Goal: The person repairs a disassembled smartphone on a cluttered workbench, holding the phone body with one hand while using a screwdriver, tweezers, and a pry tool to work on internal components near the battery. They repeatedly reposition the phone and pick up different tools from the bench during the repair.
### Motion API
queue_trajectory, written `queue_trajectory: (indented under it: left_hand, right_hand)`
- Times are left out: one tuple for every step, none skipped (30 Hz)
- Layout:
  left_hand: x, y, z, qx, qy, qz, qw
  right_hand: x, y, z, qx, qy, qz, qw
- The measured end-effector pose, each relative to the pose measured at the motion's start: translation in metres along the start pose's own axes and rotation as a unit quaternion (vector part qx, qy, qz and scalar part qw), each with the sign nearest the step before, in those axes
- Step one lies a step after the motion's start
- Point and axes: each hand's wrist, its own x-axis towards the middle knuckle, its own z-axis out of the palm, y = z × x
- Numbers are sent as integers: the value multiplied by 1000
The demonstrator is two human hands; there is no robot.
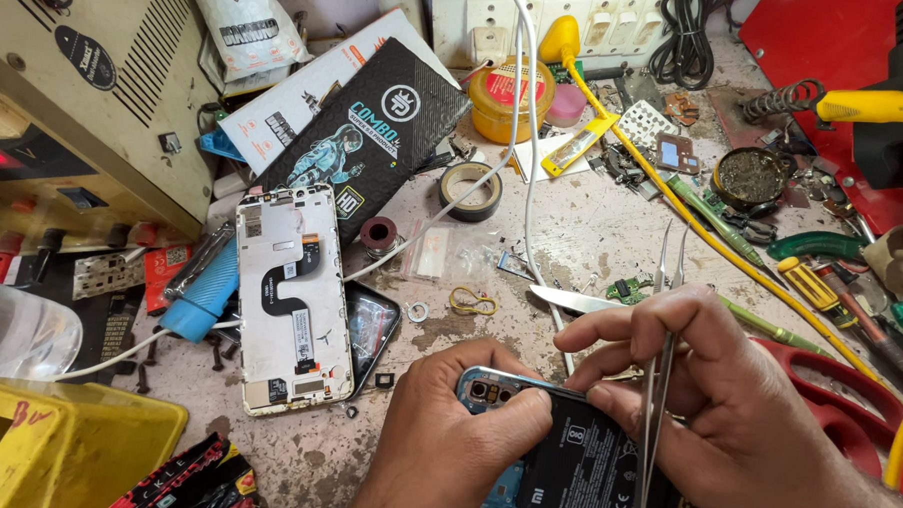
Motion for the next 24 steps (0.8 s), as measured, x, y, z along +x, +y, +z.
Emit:
queue_trajectory:
  left_hand:
    - [0, -1, 0, -2, -2, 5, 1000]
    - [0, -2, -1, -4, -5, 11, 1000]
    - [0, -3, -1, -6, -7, 16, 1000]
    - [0, -4, -1, -5, -7, 31, 999]
    - [1, -5, -1, -4, -7, 46, 999]
    - [1, -6, -1, -3, -6, 62, 998]
    - [2, -7, -1, -4, -8, 66, 998]
    - [2, -8, 0, -6, -10, 69, 998]
    - [3, -9, 0, -8, -12, 73, 997]
    - [3, -10, 0, -11, -13, 67, 998]
    - [3, -10, 0, -15, -15, 61, 998]
    - [3, -11, 0, -19, -15, 56, 998]
    - [3, -11, 0, -16, -13, 60, 998]
    - [4, -11, 1, -14, -12, 65, 998]
    - [4, -11, 1, -12, -11, 69, 997]
    - [4, -11, 1, -12, -10, 68, 998]
    - [4, -11, 2, -13, -9, 66, 998]
    - [5, -11, 2, -13, -8, 64, 998]
    - [5, -11, 2, -11, -7, 64, 998]
    - [5, -11, 2, -10, -6, 64, 998]
    - [4, -12, 2, -8, -5, 64, 998]
    - [4, -12, 2, -9, -6, 66, 998]
    - [4, -11, 2, -10, -6, 69, 998]
    - [4, -11, 2, -10, -5, 73, 997]
  right_hand:
    - [0, 0, 0, 5, 0, 0, 1000]
    - [-1, 0, 1, 11, 1, -1, 1000]
    - [-1, 0, 1, 17, 1, -1, 1000]
    - [-1, 1, 1, 14, 1, 0, 1000]
    - [-1, 1, 1, 10, 0, 2, 1000]
    - [0, 1, 0, 7, 0, 2, 1000]
    - [0, 2, 1, 12, -2, 0, 1000]
    - [0, 3, 1, 16, -3, -2, 1000]
    - [0, 3, 0, 20, -4, -4, 1000]
    - [0, 3, 0, 24, -3, -4, 1000]
    - [0, 3, 0, 29, -2, -3, 1000]
    - [-1, 3, 0, 34, -2, -3, 999]
    - [0, 3, 0, 32, -4, -7, 999]
    - [0, 3, 0, 29, -6, -10, 999]
    - [0, 3, 0, 27, -8, -13, 1000]
    - [0, 3, 0, 25, -7, -11, 1000]
    - [0, 3, 0, 24, -5, -8, 1000]
    - [0, 3, -1, 22, -4, -6, 1000]
    - [0, 3, -1, 21, -4, -7, 1000]
    - [0, 4, -1, 20, -4, -8, 1000]
    - [-1, 4, -2, 20, -3, -8, 1000]
    - [-2, 4, -3, 13, -1, 5, 1000]
    - [-3, 4, -4, 6, 0, 19, 1000]
    - [-4, 5, -4, 0, 2, 32, 999]
